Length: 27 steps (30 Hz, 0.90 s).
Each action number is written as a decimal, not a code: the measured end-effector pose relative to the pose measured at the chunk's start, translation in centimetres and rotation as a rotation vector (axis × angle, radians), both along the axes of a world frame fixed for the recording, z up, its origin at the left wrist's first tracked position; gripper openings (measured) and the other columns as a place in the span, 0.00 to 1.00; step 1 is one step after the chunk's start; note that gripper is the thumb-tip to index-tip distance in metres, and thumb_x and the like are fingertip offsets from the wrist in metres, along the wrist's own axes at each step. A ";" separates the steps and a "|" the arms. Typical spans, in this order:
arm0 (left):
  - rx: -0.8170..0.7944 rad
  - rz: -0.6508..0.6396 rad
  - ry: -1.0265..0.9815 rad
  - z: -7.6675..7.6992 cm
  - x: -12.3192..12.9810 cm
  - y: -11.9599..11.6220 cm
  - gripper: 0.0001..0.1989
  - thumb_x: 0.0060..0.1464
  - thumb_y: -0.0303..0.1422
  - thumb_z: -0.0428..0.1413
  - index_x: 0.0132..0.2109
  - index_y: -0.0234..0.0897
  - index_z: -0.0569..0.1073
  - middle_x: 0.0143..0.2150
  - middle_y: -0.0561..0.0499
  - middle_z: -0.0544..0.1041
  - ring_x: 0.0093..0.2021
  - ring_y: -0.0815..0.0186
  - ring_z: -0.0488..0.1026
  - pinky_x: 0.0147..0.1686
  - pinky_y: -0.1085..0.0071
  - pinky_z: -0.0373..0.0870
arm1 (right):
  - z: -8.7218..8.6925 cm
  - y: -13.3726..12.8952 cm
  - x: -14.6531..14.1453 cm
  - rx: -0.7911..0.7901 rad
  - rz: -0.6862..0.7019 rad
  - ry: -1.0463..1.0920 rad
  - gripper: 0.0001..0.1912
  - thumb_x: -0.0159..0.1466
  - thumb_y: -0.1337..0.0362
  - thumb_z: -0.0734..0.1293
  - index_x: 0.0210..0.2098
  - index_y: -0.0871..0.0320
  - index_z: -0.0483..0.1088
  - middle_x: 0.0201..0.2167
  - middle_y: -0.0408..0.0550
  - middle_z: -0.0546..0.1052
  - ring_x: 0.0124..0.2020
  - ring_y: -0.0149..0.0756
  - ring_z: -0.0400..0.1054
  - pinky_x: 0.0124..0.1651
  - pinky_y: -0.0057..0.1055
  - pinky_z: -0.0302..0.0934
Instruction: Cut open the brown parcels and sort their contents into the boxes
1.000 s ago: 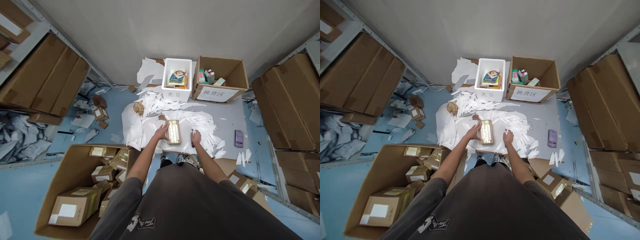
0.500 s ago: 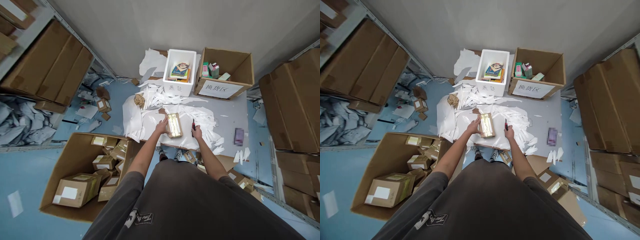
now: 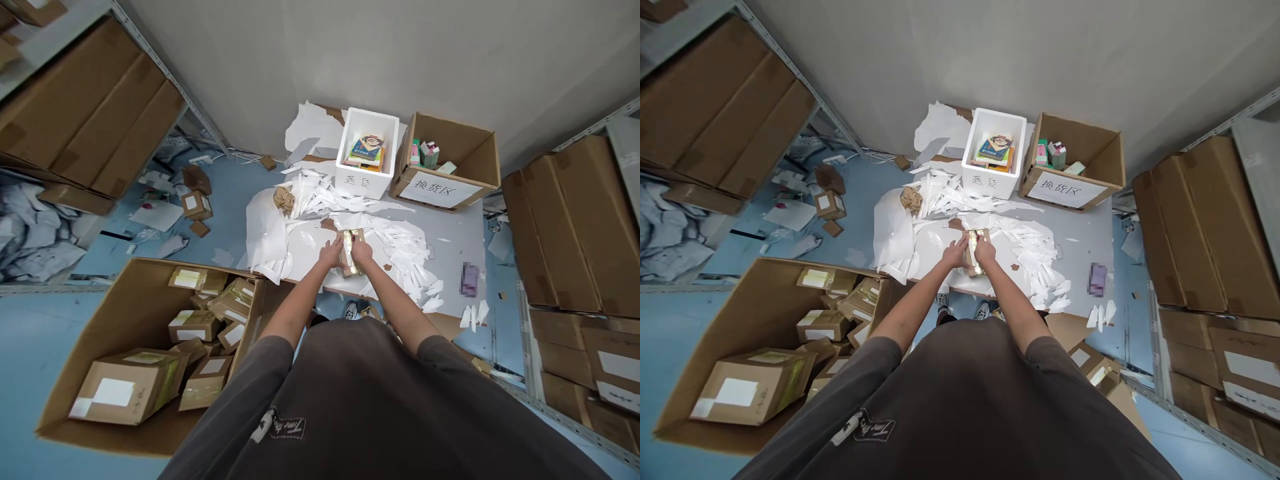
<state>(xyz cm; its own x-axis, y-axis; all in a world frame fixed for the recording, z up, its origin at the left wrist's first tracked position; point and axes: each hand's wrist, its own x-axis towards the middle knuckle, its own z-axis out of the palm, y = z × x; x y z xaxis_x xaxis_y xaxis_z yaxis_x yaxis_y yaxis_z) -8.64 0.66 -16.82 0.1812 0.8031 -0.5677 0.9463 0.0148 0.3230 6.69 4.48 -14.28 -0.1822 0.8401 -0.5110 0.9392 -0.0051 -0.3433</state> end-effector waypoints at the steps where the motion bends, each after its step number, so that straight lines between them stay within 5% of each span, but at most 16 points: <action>1: 0.006 -0.001 0.001 0.0 0.0 0.0 0.77 0.40 0.60 0.74 0.82 0.59 0.31 0.86 0.53 0.31 0.81 0.29 0.43 0.71 0.41 0.64 | 0.2 0.0 -0.3 0.008 -0.008 -0.047 0.27 0.76 0.54 0.63 0.69 0.61 0.62 0.56 0.69 0.81 0.58 0.55 0.77 0.58 0.43 0.68; 12: 0.034 -0.032 -0.065 0.0 -0.8 -0.1 0.74 0.41 0.62 0.71 0.83 0.54 0.35 0.86 0.49 0.33 0.81 0.26 0.38 0.70 0.36 0.62 | 2.3 -3.7 -0.1 -0.128 -0.017 -0.266 0.31 0.65 0.58 0.78 0.63 0.62 0.71 0.57 0.70 0.81 0.61 0.55 0.78 0.58 0.39 0.70; 22: 0.008 -0.003 -0.030 -0.1 0.1 0.3 0.72 0.43 0.57 0.73 0.83 0.56 0.38 0.86 0.53 0.33 0.81 0.26 0.31 0.73 0.36 0.57 | 3.1 -9.8 3.4 -0.199 -0.042 -0.279 0.22 0.67 0.58 0.74 0.57 0.59 0.77 0.51 0.69 0.83 0.57 0.59 0.79 0.55 0.45 0.72; 27: -0.039 0.009 -0.030 0.0 1.3 0.8 0.73 0.41 0.53 0.75 0.83 0.59 0.40 0.86 0.53 0.30 0.81 0.24 0.29 0.73 0.33 0.55 | 3.7 -10.6 3.8 -0.223 0.000 -0.287 0.18 0.66 0.66 0.73 0.55 0.60 0.78 0.52 0.69 0.84 0.57 0.60 0.79 0.56 0.46 0.71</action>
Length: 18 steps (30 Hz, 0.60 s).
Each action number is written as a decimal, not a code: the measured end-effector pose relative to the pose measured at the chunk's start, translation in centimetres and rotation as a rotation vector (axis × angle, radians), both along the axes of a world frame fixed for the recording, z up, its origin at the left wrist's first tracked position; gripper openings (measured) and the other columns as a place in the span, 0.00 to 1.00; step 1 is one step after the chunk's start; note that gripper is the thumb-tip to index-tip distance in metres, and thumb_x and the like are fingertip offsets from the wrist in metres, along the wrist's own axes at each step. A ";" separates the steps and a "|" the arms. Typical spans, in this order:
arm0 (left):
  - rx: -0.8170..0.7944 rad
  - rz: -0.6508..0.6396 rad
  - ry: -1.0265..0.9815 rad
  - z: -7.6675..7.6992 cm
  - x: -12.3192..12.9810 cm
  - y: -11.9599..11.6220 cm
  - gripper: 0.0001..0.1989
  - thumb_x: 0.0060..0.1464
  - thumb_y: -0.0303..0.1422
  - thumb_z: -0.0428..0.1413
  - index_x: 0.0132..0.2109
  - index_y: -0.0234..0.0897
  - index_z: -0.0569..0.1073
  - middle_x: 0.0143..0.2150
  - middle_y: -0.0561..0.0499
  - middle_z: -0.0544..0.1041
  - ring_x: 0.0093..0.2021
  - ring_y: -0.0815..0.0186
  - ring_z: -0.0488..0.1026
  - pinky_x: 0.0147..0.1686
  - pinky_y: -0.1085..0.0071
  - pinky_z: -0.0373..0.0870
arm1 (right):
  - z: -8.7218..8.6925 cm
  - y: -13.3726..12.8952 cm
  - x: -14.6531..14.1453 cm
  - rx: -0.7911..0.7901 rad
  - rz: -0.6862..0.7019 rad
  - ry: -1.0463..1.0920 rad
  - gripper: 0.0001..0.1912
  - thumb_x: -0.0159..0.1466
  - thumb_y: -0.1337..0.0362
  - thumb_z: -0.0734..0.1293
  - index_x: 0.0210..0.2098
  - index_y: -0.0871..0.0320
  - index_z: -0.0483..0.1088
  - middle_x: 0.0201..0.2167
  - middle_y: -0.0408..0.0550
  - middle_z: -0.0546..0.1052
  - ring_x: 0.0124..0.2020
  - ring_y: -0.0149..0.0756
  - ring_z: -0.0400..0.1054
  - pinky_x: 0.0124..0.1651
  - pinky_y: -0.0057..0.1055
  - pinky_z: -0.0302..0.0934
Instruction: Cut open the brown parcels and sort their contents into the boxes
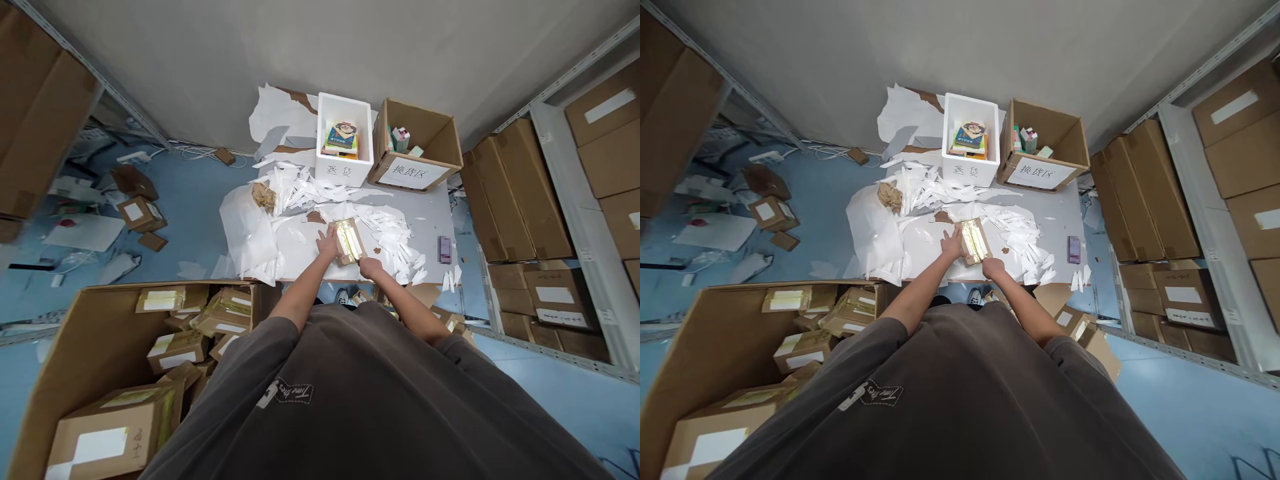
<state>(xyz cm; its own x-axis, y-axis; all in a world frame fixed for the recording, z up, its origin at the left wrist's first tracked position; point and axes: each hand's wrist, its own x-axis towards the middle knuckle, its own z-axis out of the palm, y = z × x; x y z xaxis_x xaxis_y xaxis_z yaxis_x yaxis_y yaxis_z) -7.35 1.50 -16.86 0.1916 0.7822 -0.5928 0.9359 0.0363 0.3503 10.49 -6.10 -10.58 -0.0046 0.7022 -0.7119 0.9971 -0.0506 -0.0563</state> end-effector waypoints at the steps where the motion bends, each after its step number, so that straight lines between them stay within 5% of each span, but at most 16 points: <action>1: -0.001 -0.003 0.006 0.0 0.3 0.1 0.73 0.40 0.52 0.75 0.83 0.58 0.40 0.86 0.52 0.30 0.81 0.24 0.29 0.73 0.32 0.55 | 0.2 0.1 0.2 -0.004 0.004 0.003 0.17 0.66 0.67 0.73 0.54 0.60 0.79 0.51 0.68 0.84 0.57 0.60 0.79 0.56 0.46 0.71; 5: 0.003 -0.017 0.031 0.0 1.0 0.3 0.74 0.40 0.51 0.75 0.83 0.55 0.38 0.86 0.49 0.32 0.81 0.25 0.32 0.70 0.32 0.59 | 1.2 0.0 3.0 -0.010 -0.015 0.012 0.10 0.71 0.61 0.71 0.49 0.58 0.79 0.46 0.65 0.85 0.50 0.57 0.82 0.52 0.43 0.72; 8: 0.027 -0.035 0.032 -0.1 1.2 0.1 0.72 0.42 0.52 0.74 0.83 0.56 0.39 0.86 0.48 0.32 0.81 0.25 0.36 0.68 0.33 0.63 | 1.2 -0.3 5.8 0.129 -0.190 0.073 0.18 0.77 0.51 0.63 0.56 0.57 0.74 0.47 0.62 0.84 0.47 0.53 0.82 0.50 0.41 0.71; 15: 0.162 -0.062 0.132 0.9 1.8 -2.3 0.70 0.45 0.53 0.73 0.84 0.42 0.42 0.84 0.33 0.44 0.82 0.29 0.35 0.76 0.31 0.38 | -3.6 0.8 3.9 0.281 -0.616 0.159 0.39 0.69 0.39 0.70 0.65 0.61 0.61 0.53 0.66 0.82 0.56 0.57 0.79 0.54 0.42 0.71; 18: 0.216 -0.228 0.023 1.4 1.6 -2.7 0.58 0.51 0.48 0.70 0.81 0.40 0.54 0.83 0.35 0.51 0.83 0.34 0.37 0.78 0.39 0.42 | -5.2 1.2 2.8 0.310 -0.719 0.186 0.41 0.66 0.42 0.73 0.67 0.60 0.58 0.52 0.65 0.83 0.57 0.56 0.79 0.53 0.42 0.71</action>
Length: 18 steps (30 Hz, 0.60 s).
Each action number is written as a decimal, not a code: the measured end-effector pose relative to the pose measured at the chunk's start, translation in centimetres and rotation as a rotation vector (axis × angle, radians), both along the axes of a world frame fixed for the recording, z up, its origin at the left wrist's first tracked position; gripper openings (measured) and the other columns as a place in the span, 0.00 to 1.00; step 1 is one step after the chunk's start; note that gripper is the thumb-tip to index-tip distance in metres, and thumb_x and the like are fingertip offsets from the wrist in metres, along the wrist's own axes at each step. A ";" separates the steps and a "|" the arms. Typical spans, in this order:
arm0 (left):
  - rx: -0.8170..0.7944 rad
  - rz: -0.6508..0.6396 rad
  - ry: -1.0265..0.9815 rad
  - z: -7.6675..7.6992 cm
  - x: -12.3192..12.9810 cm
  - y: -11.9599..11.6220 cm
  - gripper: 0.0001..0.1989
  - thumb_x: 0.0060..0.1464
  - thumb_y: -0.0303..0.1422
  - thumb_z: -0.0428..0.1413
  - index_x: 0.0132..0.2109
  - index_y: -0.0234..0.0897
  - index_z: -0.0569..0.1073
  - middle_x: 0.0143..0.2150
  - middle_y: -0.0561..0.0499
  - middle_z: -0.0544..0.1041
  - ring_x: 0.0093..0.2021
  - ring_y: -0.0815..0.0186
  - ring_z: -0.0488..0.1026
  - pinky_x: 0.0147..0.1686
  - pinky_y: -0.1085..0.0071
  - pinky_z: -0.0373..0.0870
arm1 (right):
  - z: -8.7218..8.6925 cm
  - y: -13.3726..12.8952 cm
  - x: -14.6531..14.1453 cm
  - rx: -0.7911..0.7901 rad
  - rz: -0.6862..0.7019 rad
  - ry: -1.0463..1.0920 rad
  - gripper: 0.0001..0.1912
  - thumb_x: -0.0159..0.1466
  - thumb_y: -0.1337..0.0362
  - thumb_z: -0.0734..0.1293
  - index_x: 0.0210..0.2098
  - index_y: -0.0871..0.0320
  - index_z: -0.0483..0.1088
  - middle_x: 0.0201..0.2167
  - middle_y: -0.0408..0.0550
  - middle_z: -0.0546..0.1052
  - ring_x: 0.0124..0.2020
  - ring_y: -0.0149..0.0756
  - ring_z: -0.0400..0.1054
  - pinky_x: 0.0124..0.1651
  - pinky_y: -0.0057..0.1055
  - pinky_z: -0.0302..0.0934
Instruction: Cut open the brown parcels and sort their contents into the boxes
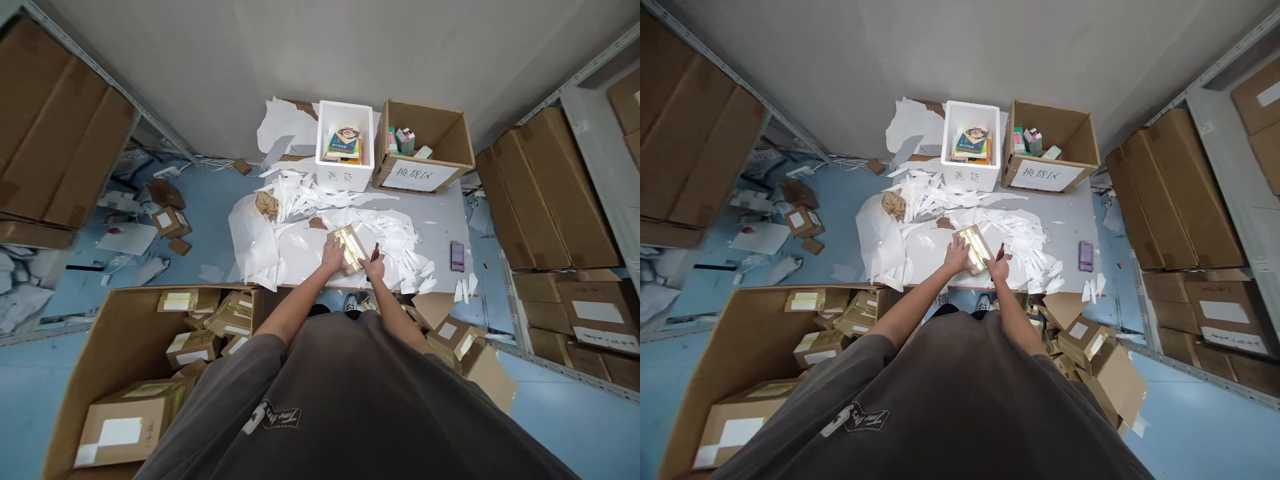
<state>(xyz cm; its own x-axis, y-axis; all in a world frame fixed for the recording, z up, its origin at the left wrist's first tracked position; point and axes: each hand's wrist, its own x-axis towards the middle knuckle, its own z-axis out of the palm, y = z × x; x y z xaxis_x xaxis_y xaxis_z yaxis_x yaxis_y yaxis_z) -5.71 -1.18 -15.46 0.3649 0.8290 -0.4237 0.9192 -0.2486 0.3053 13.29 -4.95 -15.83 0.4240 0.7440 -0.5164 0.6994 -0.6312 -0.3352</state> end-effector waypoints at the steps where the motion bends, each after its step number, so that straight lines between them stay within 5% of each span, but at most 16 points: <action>1: -0.004 -0.110 -0.056 0.1 -0.1 0.1 0.52 0.53 0.46 0.68 0.80 0.42 0.58 0.82 0.38 0.55 0.82 0.37 0.40 0.78 0.43 0.45 | -0.3 0.0 -0.1 0.008 -0.019 0.006 0.41 0.66 0.43 0.74 0.66 0.59 0.58 0.51 0.65 0.83 0.57 0.56 0.79 0.53 0.42 0.71; 5: -0.052 -0.408 -0.132 0.3 0.3 1.2 0.42 0.52 0.36 0.67 0.74 0.48 0.69 0.71 0.43 0.71 0.77 0.43 0.54 0.77 0.46 0.50 | -1.0 0.3 -0.1 0.025 -0.053 -0.011 0.39 0.64 0.45 0.77 0.63 0.56 0.60 0.50 0.63 0.83 0.56 0.57 0.80 0.54 0.43 0.71; 10: -0.028 -0.309 -0.085 -0.3 0.6 1.3 0.25 0.57 0.31 0.63 0.62 0.42 0.80 0.71 0.38 0.70 0.76 0.43 0.56 0.76 0.47 0.52 | -1.1 1.7 -0.4 0.029 0.009 -0.002 0.37 0.63 0.48 0.79 0.61 0.55 0.62 0.51 0.61 0.83 0.55 0.56 0.79 0.54 0.41 0.71; 15: -0.031 -0.276 -0.042 -0.4 -0.4 0.4 0.34 0.49 0.26 0.70 0.64 0.44 0.76 0.84 0.47 0.51 0.82 0.44 0.47 0.77 0.47 0.55 | -0.5 0.9 1.9 0.119 0.211 0.189 0.21 0.76 0.45 0.63 0.59 0.53 0.65 0.49 0.53 0.83 0.53 0.49 0.79 0.51 0.33 0.68; 18: -0.057 -0.263 -0.034 -0.1 -0.3 0.6 0.35 0.45 0.25 0.72 0.61 0.44 0.76 0.83 0.47 0.53 0.82 0.43 0.50 0.76 0.47 0.58 | -0.5 -1.2 4.3 0.091 0.384 0.309 0.19 0.80 0.49 0.54 0.53 0.52 0.70 0.45 0.49 0.83 0.51 0.45 0.78 0.51 0.30 0.67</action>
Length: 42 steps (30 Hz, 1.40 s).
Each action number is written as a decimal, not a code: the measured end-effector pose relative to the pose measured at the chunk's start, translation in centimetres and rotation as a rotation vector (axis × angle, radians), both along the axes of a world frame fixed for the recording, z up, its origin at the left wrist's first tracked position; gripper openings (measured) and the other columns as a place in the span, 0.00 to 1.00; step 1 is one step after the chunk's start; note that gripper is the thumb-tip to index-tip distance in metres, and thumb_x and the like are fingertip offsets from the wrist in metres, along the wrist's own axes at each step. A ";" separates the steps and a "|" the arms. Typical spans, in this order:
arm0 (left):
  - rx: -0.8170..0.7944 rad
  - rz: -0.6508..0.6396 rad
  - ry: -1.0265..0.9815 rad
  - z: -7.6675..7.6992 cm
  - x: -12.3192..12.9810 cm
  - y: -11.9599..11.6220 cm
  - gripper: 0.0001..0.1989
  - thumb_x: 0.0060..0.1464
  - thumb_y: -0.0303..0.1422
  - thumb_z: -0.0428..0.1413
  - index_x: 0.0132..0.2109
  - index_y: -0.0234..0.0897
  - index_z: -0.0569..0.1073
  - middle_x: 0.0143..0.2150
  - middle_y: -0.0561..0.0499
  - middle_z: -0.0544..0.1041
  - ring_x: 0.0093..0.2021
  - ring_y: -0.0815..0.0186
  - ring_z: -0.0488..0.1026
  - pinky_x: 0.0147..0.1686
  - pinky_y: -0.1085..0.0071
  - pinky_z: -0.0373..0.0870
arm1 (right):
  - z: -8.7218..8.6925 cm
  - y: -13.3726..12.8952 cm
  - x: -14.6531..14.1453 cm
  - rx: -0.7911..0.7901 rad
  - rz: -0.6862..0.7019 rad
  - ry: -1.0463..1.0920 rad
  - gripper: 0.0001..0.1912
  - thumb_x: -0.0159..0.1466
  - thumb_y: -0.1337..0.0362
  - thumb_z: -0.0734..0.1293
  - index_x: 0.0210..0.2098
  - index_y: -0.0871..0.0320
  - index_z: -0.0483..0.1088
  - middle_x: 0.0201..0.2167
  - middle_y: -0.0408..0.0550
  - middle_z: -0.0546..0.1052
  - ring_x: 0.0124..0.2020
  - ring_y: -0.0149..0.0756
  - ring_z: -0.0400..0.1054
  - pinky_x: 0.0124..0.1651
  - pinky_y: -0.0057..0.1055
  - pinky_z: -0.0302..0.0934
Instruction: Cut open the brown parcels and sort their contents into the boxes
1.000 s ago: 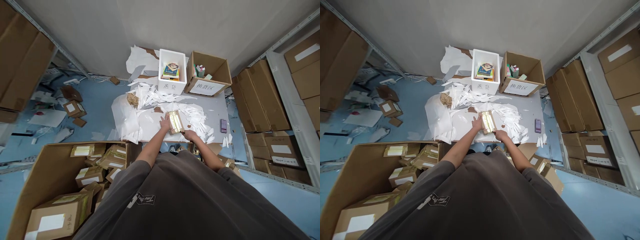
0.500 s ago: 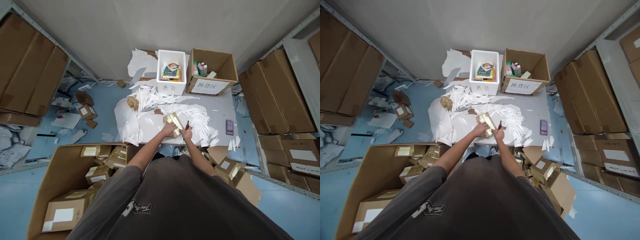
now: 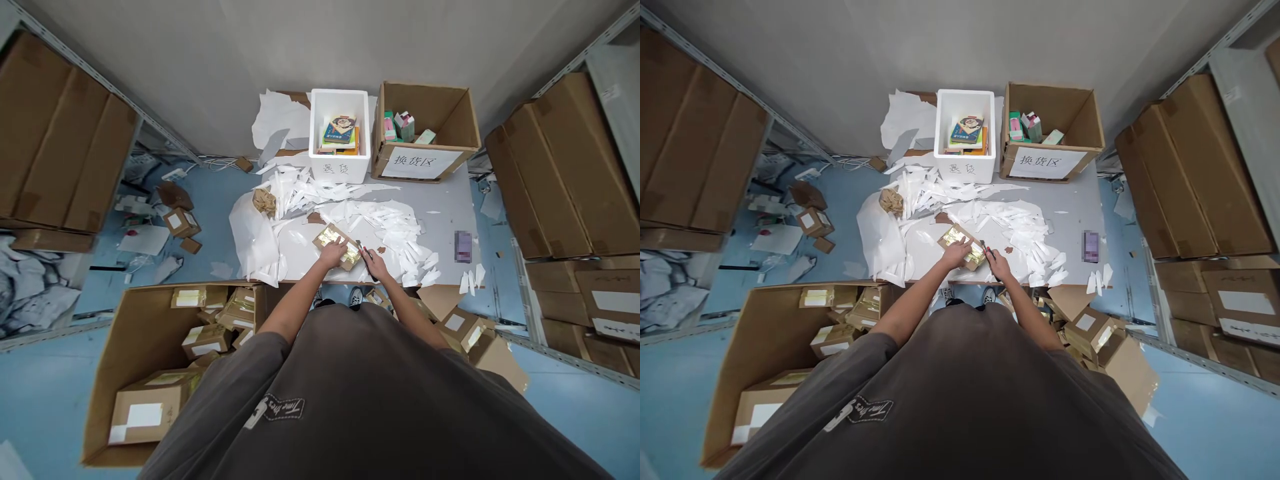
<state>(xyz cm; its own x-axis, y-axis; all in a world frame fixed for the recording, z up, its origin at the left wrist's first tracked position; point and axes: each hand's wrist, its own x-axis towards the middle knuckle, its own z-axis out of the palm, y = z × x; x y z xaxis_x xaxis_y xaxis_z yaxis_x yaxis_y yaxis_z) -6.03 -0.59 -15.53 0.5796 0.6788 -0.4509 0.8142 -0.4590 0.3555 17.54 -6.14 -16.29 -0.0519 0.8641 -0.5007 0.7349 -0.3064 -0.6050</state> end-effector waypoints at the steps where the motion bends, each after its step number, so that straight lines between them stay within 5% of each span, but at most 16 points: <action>1: 0.002 -0.005 0.009 0.2 0.2 0.2 0.35 0.44 0.24 0.72 0.61 0.43 0.77 0.83 0.47 0.54 0.81 0.43 0.51 0.75 0.47 0.59 | -0.1 -0.6 0.7 -0.023 0.072 0.013 0.18 0.80 0.50 0.56 0.52 0.52 0.71 0.45 0.48 0.83 0.51 0.45 0.78 0.51 0.30 0.66; 5: 0.045 -0.057 0.074 0.7 0.8 0.6 0.34 0.43 0.27 0.74 0.59 0.41 0.79 0.82 0.44 0.56 0.80 0.42 0.55 0.73 0.47 0.63 | -0.6 -1.7 2.4 -0.067 0.231 0.008 0.14 0.77 0.53 0.61 0.49 0.52 0.75 0.44 0.46 0.83 0.50 0.44 0.76 0.52 0.29 0.65; 16: 0.047 -0.069 0.145 0.9 1.5 1.2 0.36 0.40 0.29 0.77 0.59 0.42 0.81 0.81 0.42 0.60 0.78 0.41 0.60 0.70 0.51 0.68 | -2.7 -1.3 3.4 -0.096 0.214 0.260 0.20 0.74 0.45 0.60 0.34 0.53 0.67 0.26 0.42 0.73 0.34 0.41 0.70 0.40 0.32 0.64; 32: 0.083 -0.065 0.117 1.1 0.9 1.0 0.29 0.43 0.30 0.77 0.55 0.44 0.83 0.80 0.45 0.61 0.77 0.42 0.62 0.69 0.49 0.68 | -3.1 -0.9 2.4 -0.032 0.260 0.202 0.16 0.74 0.49 0.62 0.38 0.53 0.71 0.33 0.46 0.79 0.39 0.44 0.72 0.46 0.34 0.65; 42: 0.059 -0.065 0.113 1.1 1.0 1.1 0.27 0.44 0.30 0.76 0.53 0.42 0.82 0.82 0.45 0.58 0.79 0.42 0.59 0.70 0.46 0.66 | -3.1 -2.1 2.3 -0.073 0.206 0.251 0.19 0.73 0.44 0.61 0.35 0.52 0.66 0.29 0.44 0.75 0.37 0.43 0.72 0.43 0.34 0.66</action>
<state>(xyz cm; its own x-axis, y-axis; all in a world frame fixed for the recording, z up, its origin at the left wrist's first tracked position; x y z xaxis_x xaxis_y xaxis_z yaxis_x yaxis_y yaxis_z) -5.03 0.55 -14.43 0.5712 0.6684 -0.4765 0.8152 -0.5296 0.2343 19.85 -8.20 -19.34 -0.3515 0.7847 -0.5106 0.6172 -0.2158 -0.7566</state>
